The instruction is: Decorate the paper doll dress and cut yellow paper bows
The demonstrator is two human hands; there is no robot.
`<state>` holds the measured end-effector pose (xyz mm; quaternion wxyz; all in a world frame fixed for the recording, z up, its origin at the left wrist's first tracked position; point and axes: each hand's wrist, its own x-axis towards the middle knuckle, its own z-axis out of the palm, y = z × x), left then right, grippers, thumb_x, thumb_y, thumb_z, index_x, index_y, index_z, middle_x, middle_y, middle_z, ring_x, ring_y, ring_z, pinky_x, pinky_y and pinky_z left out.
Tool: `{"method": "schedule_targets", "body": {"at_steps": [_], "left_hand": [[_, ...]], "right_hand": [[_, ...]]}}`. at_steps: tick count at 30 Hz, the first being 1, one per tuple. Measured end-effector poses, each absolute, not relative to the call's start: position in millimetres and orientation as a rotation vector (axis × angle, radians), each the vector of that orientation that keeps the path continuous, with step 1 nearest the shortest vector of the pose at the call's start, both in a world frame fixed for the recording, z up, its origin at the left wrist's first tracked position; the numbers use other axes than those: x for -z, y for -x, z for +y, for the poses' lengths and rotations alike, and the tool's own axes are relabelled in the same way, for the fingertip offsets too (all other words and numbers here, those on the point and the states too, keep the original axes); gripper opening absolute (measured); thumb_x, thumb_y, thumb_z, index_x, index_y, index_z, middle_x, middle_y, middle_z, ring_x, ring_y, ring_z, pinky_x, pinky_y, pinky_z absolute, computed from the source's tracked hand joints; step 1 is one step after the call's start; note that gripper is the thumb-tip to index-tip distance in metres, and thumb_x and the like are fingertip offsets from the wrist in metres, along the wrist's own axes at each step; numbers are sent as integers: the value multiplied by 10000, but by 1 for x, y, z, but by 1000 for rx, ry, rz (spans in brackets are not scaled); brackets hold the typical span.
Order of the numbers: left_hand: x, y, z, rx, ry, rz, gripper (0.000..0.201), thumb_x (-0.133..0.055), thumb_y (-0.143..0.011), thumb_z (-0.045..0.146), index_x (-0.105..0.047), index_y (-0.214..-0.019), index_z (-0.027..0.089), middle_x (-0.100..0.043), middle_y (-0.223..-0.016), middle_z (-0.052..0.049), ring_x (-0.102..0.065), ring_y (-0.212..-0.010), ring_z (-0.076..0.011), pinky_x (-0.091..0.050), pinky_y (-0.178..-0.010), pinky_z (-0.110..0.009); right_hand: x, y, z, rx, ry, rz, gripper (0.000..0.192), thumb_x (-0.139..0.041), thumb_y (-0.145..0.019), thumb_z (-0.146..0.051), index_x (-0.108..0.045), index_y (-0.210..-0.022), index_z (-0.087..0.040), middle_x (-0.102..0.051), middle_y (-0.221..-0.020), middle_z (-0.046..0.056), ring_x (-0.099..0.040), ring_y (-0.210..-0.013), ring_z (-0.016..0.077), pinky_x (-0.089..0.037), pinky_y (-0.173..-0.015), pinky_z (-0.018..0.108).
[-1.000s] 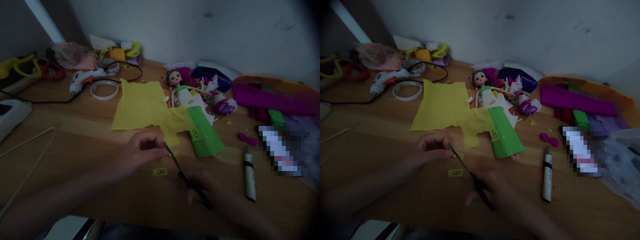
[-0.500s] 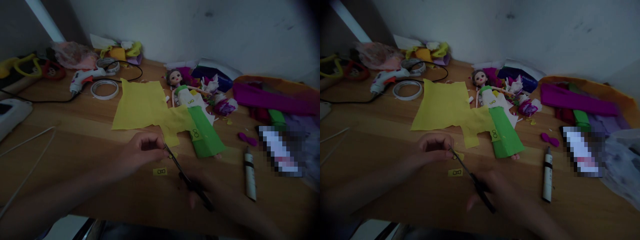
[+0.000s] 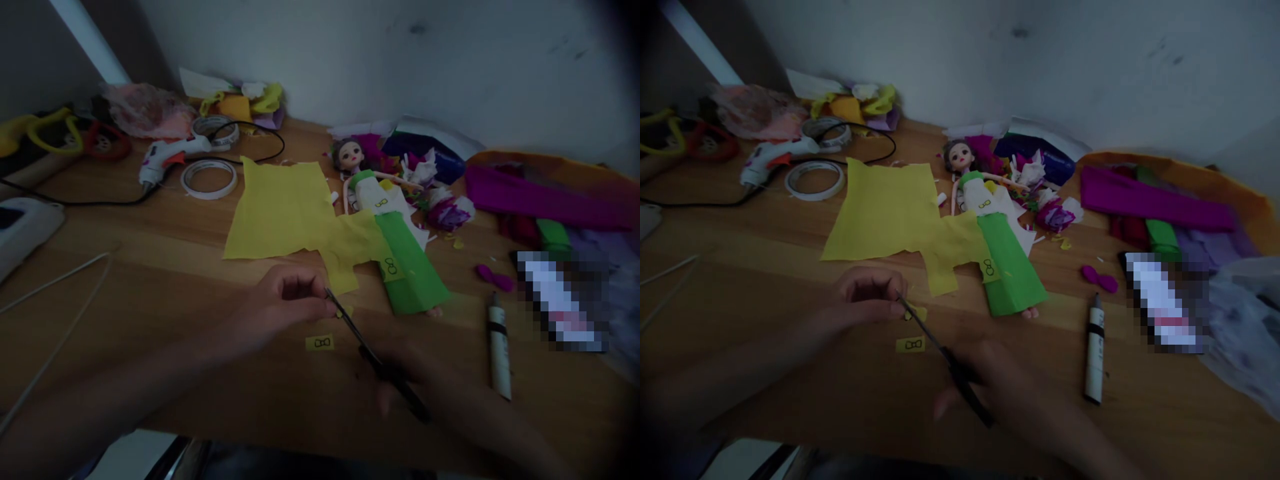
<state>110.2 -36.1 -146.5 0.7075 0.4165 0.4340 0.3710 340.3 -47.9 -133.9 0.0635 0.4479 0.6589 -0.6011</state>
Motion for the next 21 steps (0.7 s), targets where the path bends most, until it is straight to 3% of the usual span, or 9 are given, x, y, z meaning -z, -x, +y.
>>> {"method": "schedule_targets", "body": {"at_steps": [21], "left_hand": [[148, -111, -35, -828, -929, 972, 239, -732, -664, 250, -523, -580, 171, -529, -604, 40, -463, -573, -84, -333, -520, -193]], "right_hand": [[137, -338, -48, 1847, -1298, 2051, 196, -498, -850, -153, -669, -759, -187, -623, -686, -24, -527, -655, 134, -364, -621, 262]]}}
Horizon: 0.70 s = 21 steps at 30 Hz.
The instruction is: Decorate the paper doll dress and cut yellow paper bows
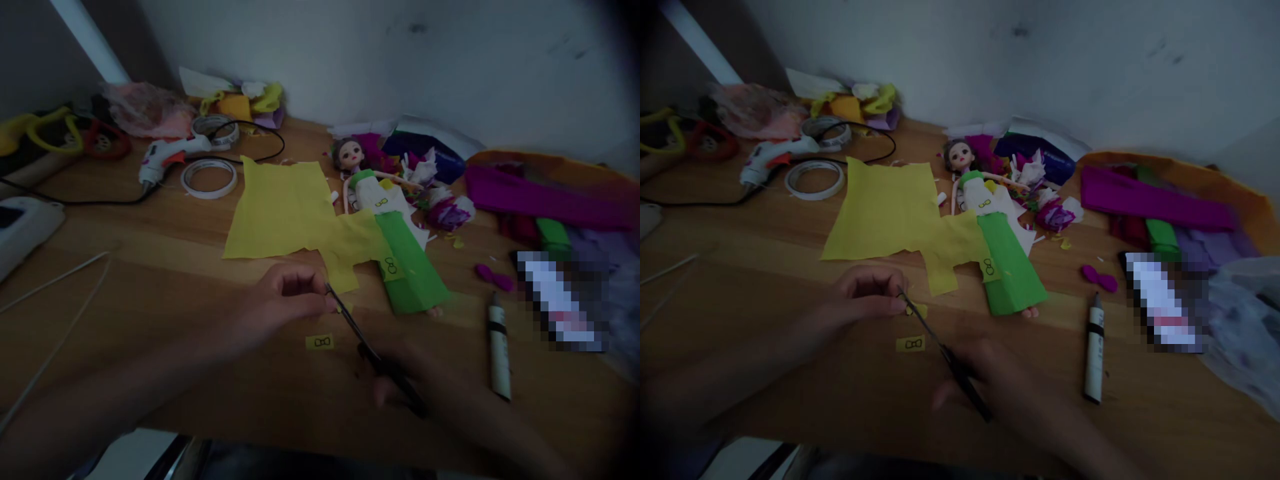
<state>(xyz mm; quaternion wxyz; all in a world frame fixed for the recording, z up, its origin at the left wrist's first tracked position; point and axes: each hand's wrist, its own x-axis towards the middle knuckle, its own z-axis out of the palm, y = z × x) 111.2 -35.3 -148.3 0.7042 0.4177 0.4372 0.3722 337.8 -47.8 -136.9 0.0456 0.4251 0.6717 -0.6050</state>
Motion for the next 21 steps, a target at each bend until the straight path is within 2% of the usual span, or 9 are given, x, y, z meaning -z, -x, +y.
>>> {"method": "schedule_targets", "body": {"at_steps": [7, 13, 16, 21], "left_hand": [[148, -111, -34, -858, -961, 973, 220, -738, -680, 246, -559, -581, 164, -521, -610, 41, -458, -598, -83, -339, -555, -190], [147, -111, -35, -850, -971, 968, 224, -726, -688, 265, -555, -583, 167, -511, -603, 44, -458, -590, -89, -333, -550, -202], [146, -110, -35, -816, -953, 992, 232, -723, -685, 278, -542, -588, 171, -524, -623, 37, -465, -603, -97, -335, -556, -211], [146, -109, -34, -819, -916, 963, 228, -726, -674, 252, -530, -583, 177, -536, -602, 48, -463, -571, -86, -334, -540, -203]], "right_hand": [[137, -336, -48, 1898, -1281, 2029, 181, -521, -845, -239, -648, -737, -170, -598, -682, -12, -507, -625, 129, -358, -582, 256], [139, -339, -49, 1904, -1284, 2027, 216, -480, -860, -151, -674, -767, -178, -595, -650, -26, -468, -581, 107, -335, -545, 236], [139, -340, -48, 1863, -1269, 2078, 208, -508, -879, -202, -686, -774, -187, -613, -671, -23, -498, -613, 117, -355, -576, 242], [140, -343, -47, 1802, -1262, 2103, 190, -530, -853, -152, -689, -758, -194, -612, -667, -27, -517, -623, 124, -360, -571, 241]]}}
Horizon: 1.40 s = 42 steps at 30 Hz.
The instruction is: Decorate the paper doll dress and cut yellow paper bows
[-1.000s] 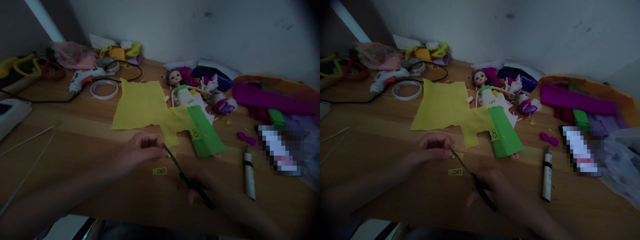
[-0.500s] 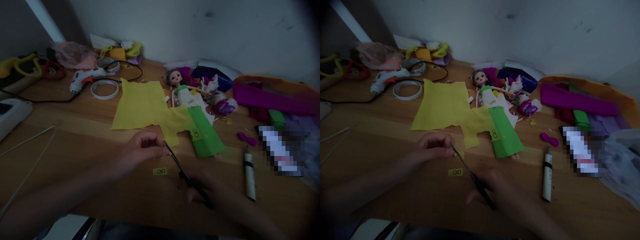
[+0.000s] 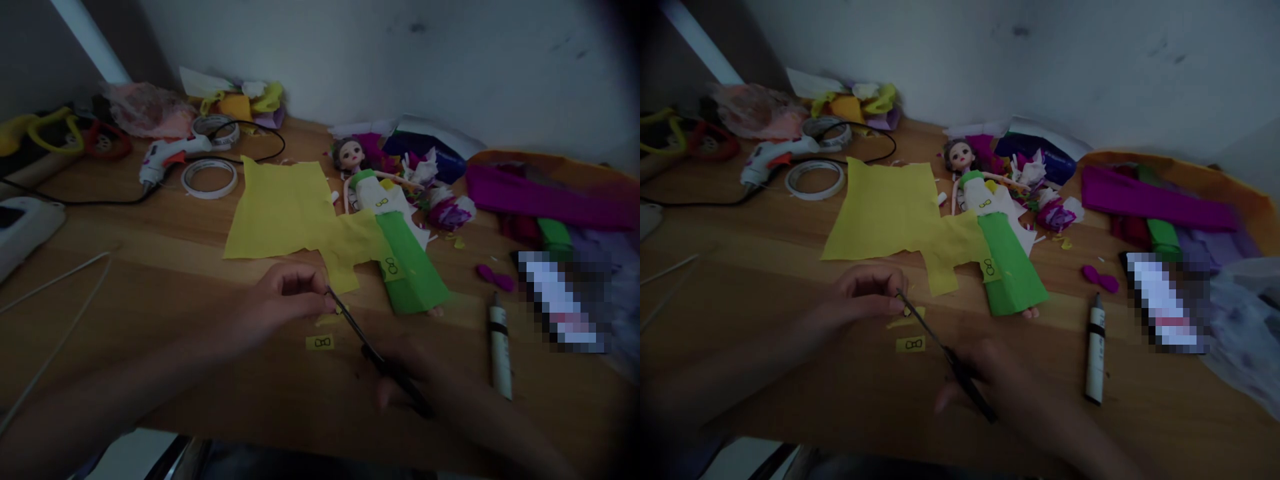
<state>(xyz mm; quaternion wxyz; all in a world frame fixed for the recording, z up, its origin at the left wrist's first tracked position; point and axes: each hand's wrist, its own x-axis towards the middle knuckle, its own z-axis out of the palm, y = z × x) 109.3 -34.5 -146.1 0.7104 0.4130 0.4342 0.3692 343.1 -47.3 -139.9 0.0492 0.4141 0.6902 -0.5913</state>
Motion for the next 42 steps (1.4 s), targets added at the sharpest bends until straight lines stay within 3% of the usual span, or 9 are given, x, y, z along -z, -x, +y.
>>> {"method": "schedule_targets", "body": {"at_steps": [9, 13, 19, 28, 42], "left_hand": [[148, -113, -35, -842, -980, 1005, 219, -771, -677, 288, -599, -609, 170, -586, -630, 35, -515, -602, -92, -384, -573, -198], [148, -113, -36, -845, -1043, 1013, 226, -762, -670, 292, -589, -585, 173, -555, -601, 47, -483, -557, -81, -363, -532, -191], [148, -112, -37, -784, -1041, 1031, 222, -753, -667, 257, -568, -574, 178, -571, -645, 39, -510, -607, -94, -383, -567, -193], [149, -111, -38, -700, -986, 979, 199, -741, -666, 247, -581, -569, 181, -513, -551, 57, -460, -532, -84, -350, -523, -194], [150, -109, -35, -644, -921, 938, 142, -723, -663, 206, -610, -582, 172, -567, -554, 78, -479, -543, -57, -370, -559, -158]], "right_hand": [[135, -341, -44, 1847, -1333, 2071, 104, -540, -850, -206, -596, -763, -193, -632, -744, -22, -535, -696, 146, -385, -634, 259], [130, -338, -43, 1883, -1355, 1966, 73, -515, -804, -185, -541, -736, -188, -601, -687, -18, -526, -651, 145, -380, -601, 258], [133, -342, -44, 1880, -1272, 1955, 200, -450, -870, -247, -630, -812, -184, -661, -697, -2, -544, -624, 143, -371, -549, 245], [132, -344, -45, 1871, -1214, 2038, 299, -395, -897, -149, -676, -803, -189, -688, -684, -15, -522, -570, 113, -375, -540, 222], [133, -345, -44, 1861, -1196, 2042, 251, -482, -880, -265, -709, -794, -201, -643, -669, -9, -560, -629, 141, -376, -559, 232]]}}
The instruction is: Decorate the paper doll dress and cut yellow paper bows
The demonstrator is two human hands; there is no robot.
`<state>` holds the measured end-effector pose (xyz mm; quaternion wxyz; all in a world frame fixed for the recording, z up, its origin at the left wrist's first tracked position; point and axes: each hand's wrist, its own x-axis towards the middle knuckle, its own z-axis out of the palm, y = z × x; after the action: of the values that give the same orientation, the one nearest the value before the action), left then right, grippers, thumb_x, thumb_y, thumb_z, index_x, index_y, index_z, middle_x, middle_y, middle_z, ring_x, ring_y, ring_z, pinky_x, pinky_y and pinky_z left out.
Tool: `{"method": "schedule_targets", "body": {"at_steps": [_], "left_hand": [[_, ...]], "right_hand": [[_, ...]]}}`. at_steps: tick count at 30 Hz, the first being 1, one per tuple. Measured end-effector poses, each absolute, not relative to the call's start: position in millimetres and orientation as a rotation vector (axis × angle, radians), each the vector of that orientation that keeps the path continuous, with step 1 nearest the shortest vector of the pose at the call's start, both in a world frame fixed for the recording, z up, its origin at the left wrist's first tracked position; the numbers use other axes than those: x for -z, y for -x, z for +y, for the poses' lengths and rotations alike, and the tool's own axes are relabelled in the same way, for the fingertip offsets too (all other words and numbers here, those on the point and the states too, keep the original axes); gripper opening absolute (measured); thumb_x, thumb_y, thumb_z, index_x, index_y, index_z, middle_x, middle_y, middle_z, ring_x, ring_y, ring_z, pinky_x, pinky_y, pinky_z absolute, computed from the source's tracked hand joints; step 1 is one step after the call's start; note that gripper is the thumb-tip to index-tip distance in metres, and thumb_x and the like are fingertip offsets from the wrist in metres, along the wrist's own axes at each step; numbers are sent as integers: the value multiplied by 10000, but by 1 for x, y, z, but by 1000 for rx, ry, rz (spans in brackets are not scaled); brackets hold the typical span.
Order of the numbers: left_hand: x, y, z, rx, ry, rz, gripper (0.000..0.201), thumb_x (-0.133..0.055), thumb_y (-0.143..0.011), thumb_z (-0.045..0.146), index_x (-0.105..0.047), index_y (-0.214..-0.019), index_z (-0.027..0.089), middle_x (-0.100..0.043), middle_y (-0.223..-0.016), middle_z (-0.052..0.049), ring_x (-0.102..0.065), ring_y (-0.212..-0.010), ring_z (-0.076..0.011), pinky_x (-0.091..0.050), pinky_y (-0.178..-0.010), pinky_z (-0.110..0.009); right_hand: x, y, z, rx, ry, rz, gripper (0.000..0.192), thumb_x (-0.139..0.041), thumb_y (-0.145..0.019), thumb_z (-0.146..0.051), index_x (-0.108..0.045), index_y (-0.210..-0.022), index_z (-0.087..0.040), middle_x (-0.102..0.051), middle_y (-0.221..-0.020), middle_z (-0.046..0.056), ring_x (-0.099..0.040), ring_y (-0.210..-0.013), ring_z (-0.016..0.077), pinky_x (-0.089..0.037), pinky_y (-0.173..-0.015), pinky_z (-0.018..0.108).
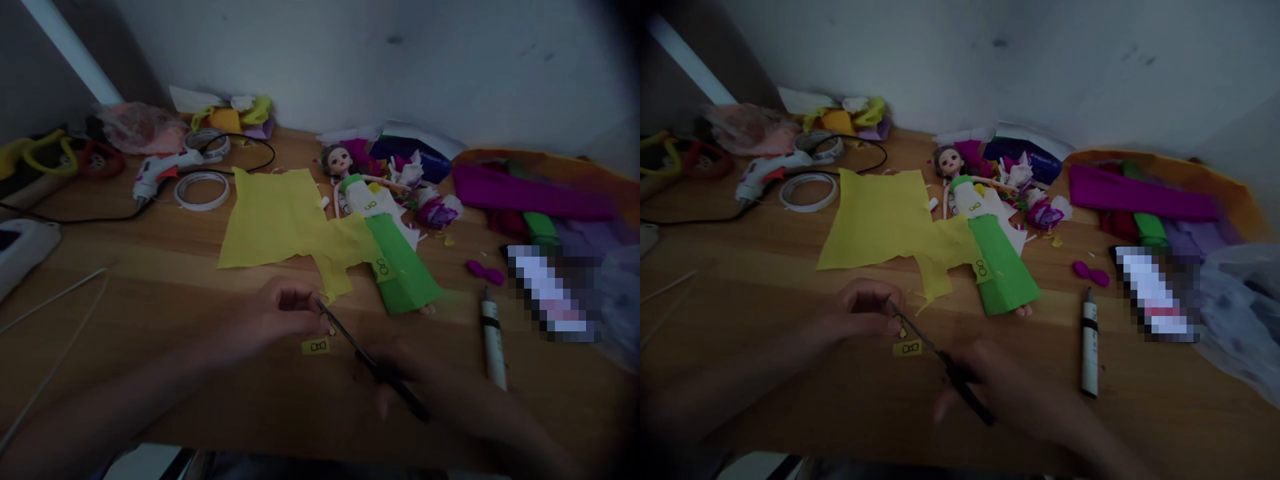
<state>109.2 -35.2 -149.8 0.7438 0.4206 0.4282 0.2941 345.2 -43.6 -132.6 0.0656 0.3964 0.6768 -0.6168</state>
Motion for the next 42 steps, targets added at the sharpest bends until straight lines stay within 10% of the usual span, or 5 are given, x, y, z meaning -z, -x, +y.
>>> {"method": "schedule_targets", "body": {"at_steps": [29, 42], "left_hand": [[145, -109, -35, -607, -944, 967, 159, -701, -684, 191, -607, -557, 175, -520, -530, 79, -436, -530, -55, -329, -527, -154], [149, -119, -35, -809, -1085, 1198, 186, -722, -681, 322, -651, -595, 173, -614, -588, 31, -538, -573, -99, -406, -561, -202]], "right_hand": [[137, -347, -43, 1849, -1233, 2015, 198, -515, -824, -139, -698, -805, -213, -634, -651, -32, -555, -620, 129, -377, -573, 227], [134, -329, -36, 2086, -1591, 2248, 525, -554, -751, -705, -543, -719, -181, -529, -667, -2, -473, -619, 146, -394, -572, 266]]}}
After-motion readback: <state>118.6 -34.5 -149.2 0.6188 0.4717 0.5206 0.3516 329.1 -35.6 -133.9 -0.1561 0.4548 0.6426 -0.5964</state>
